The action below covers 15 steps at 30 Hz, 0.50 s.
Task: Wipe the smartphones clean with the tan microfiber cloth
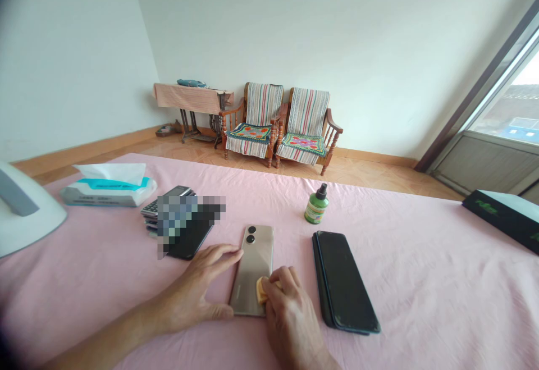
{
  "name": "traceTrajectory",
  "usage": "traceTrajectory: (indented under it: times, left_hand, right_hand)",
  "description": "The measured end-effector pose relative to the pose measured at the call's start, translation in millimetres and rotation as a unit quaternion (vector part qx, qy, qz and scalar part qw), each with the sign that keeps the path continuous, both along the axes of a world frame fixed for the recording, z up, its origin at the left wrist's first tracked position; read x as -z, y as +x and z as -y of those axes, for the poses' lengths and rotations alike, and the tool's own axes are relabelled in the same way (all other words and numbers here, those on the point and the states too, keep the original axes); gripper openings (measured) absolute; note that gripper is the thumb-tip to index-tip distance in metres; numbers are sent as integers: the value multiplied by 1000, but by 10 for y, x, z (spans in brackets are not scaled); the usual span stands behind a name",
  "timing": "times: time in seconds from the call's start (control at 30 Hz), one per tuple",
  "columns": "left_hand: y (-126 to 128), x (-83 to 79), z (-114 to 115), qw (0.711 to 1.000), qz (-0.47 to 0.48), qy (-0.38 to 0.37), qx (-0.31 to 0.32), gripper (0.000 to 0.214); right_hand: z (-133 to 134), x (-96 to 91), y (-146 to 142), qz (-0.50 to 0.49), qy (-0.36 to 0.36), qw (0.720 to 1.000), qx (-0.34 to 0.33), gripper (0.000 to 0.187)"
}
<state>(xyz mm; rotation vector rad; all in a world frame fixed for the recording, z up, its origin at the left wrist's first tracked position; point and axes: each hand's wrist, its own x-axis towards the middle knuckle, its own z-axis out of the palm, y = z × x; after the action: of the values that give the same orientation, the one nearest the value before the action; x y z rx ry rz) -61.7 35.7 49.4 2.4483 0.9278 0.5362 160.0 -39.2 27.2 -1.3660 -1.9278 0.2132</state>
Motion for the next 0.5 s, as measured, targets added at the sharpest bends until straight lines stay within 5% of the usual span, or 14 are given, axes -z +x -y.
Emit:
traceTrajectory:
  times: [0.5]
  left_hand:
    - [12,-44,20,1000,-4,12,4,86]
  right_hand:
    - [-501,-102,6,46,-31,997,61,34]
